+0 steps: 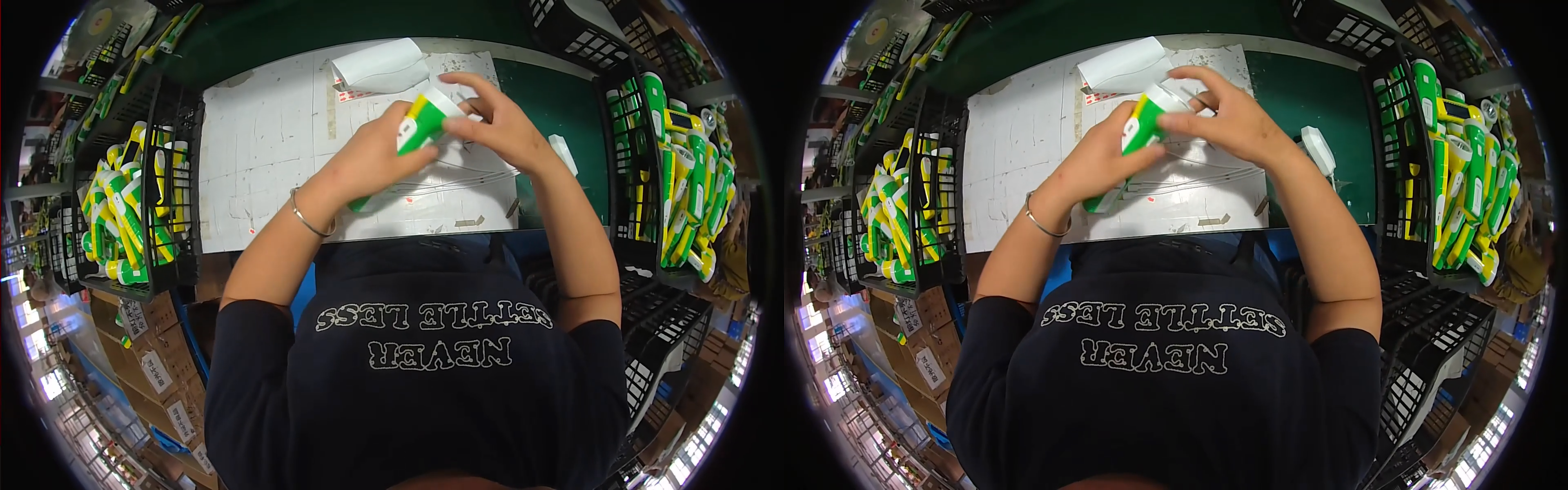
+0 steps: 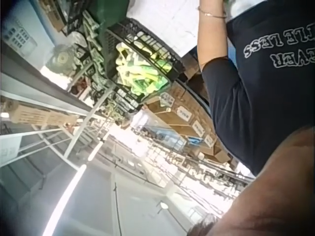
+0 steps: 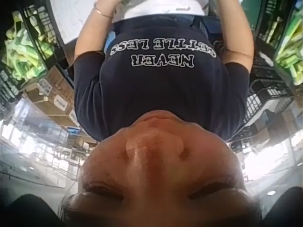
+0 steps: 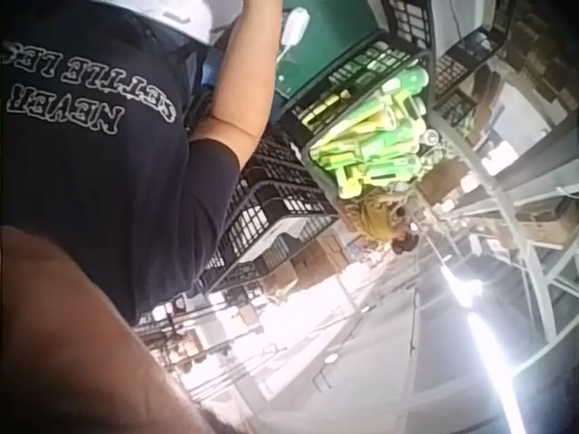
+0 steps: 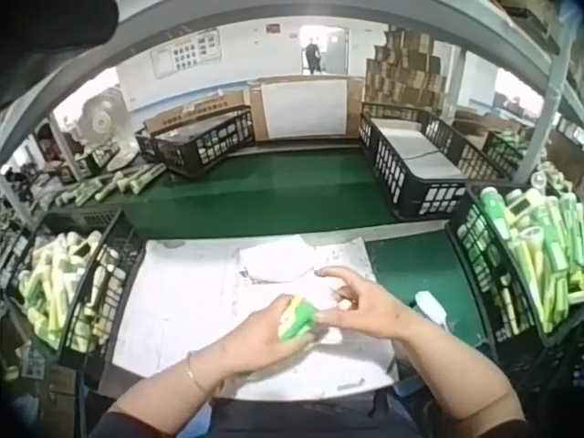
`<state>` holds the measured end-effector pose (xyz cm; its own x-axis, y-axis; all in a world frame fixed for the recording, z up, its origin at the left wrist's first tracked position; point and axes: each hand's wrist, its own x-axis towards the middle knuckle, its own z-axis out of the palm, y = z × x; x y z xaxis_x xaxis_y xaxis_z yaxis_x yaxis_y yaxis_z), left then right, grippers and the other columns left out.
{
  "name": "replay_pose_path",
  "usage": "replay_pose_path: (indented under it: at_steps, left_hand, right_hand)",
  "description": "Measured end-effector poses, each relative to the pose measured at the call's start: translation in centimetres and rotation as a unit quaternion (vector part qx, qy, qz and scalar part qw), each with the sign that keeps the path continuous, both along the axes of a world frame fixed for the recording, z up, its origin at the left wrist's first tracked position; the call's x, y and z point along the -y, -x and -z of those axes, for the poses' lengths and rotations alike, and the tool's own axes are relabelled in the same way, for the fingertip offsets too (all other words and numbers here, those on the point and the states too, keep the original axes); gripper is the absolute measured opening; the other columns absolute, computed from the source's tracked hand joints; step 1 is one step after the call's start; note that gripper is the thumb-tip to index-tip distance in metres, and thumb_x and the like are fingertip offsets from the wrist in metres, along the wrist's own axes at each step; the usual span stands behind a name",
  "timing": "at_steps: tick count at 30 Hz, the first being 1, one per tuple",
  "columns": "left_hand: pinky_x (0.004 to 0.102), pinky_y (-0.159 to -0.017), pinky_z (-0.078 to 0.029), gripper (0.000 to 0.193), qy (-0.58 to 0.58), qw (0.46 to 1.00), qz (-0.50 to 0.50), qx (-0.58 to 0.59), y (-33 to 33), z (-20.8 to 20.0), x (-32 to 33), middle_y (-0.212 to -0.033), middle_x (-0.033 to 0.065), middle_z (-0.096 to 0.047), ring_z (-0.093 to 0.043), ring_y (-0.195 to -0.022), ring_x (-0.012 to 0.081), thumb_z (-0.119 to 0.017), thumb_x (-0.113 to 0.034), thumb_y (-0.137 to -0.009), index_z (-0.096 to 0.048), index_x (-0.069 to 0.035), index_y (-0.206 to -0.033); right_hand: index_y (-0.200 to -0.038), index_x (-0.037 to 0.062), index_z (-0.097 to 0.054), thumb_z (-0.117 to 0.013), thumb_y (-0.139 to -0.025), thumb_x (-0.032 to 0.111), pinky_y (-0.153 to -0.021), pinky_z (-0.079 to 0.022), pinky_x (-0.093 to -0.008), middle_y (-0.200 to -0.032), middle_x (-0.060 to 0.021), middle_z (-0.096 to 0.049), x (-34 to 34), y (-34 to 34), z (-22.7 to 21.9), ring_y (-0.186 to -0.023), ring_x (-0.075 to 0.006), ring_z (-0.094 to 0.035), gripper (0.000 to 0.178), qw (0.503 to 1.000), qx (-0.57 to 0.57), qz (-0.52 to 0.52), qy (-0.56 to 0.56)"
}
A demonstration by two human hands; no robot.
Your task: The recorder is assembling and testing small green and yellow handheld flashlights at a factory workstation, picking up components from a conveyor belt and placing finished units into a bin.
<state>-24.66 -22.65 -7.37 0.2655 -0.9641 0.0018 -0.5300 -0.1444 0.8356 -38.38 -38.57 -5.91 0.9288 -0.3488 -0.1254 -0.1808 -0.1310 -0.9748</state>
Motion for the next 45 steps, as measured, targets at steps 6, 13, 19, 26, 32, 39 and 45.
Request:
replay_pose_path:
  at_steps: [6, 13, 19, 26, 32, 39, 45]
  left_hand:
    - [0.04, -0.074, -0.047, 0.044, -0.072, 0.978, 0.076, 0.178, -2.0, -2.7, -2.9, -0.093, 0.0185, -0.061, -0.058, -0.087, 0.0351, -0.064, -0.013, -0.069, -0.05, -0.004, -0.109]
    - [0.0357, -0.074, -0.047, 0.036, -0.141, 0.974, 0.07, 0.166, -4.0, -4.1, -5.9, -0.088, 0.0182, -0.061, -0.059, -0.082, 0.0339, -0.066, -0.013, -0.069, -0.055, -0.001, -0.101]
    - [0.0335, -0.074, -0.048, 0.06, -0.05, 0.988, 0.006, -0.149, -2.1, -0.4, -4.4, -0.094, 0.0162, -0.06, -0.06, -0.081, 0.0233, -0.067, -0.021, -0.073, -0.041, 0.002, -0.121]
    - [0.0335, -0.086, -0.044, 0.066, -0.023, 0.984, -0.121, -0.131, -0.8, 2.9, -3.5, -0.108, 0.0192, -0.056, -0.056, -0.1, 0.0266, -0.065, -0.02, -0.073, -0.035, 0.001, -0.127]
    - [0.0343, -0.087, -0.043, 0.063, 0.013, 0.982, -0.148, -0.12, -1.0, 3.9, -2.6, -0.109, 0.0193, -0.056, -0.056, -0.101, 0.0285, -0.066, -0.021, -0.073, -0.037, -0.001, -0.125]
    - [0.0342, -0.087, -0.043, 0.065, 0.021, 0.985, -0.113, -0.126, 0.2, 3.2, -1.4, -0.109, 0.0188, -0.056, -0.056, -0.1, 0.028, -0.067, -0.021, -0.072, -0.037, -0.001, -0.126]
    - [0.0321, -0.084, -0.045, 0.063, 0.046, 0.99, -0.122, -0.052, 0.9, 2.2, -1.2, -0.109, 0.0134, -0.054, -0.056, -0.097, 0.0222, -0.067, -0.015, -0.074, -0.037, -0.002, -0.127]
  right_hand:
    - [-0.121, 0.0108, -0.049, -0.078, -0.067, 0.019, -0.052, -0.033, -0.0169, -0.083, -0.0025, -0.06, 0.2, 1.5, -0.6, -0.054, -0.0002, -0.036, 0.061, 0.997, 0.014, -0.065, 0.045]
    - [-0.122, 0.0116, -0.047, -0.078, -0.064, 0.009, -0.049, -0.029, -0.0129, -0.099, -0.0075, -0.06, 0.6, 1.1, 0.3, -0.049, 0.0027, -0.027, 0.066, 0.994, 0.082, -0.06, -0.045]
    - [-0.12, 0.0085, -0.047, -0.074, -0.07, 0.013, -0.054, -0.038, -0.0198, -0.084, -0.0016, -0.061, -2.3, -1.7, 2.7, -0.059, -0.0052, -0.046, 0.057, 0.999, 0.042, 0.009, 0.012]
    - [-0.089, 0.0116, -0.063, -0.061, -0.079, 0.026, -0.066, -0.05, -0.0345, -0.093, -0.0076, -0.062, -4.1, -3.4, 6.9, -0.075, -0.0276, -0.062, 0.017, 0.895, -0.072, 0.043, 0.439]
    - [-0.085, 0.0, -0.061, -0.062, -0.084, 0.02, -0.062, -0.045, -0.0234, -0.072, -0.0035, -0.061, -2.7, -1.9, 4.4, -0.069, -0.008, -0.057, 0.02, 0.992, 0.075, 0.086, -0.048]
    - [-0.083, -0.0018, -0.064, -0.063, -0.083, 0.022, -0.054, -0.039, -0.0205, -0.065, 0.0012, -0.057, -2.3, -0.8, 2.9, -0.06, -0.0038, -0.047, 0.023, 0.997, 0.025, 0.077, 0.016]
    - [-0.08, -0.0019, -0.064, -0.063, -0.081, 0.024, -0.051, -0.037, -0.0211, -0.062, 0.0015, -0.055, -2.3, -0.5, 2.8, -0.058, -0.0042, -0.046, 0.026, 0.996, 0.003, 0.084, 0.008]
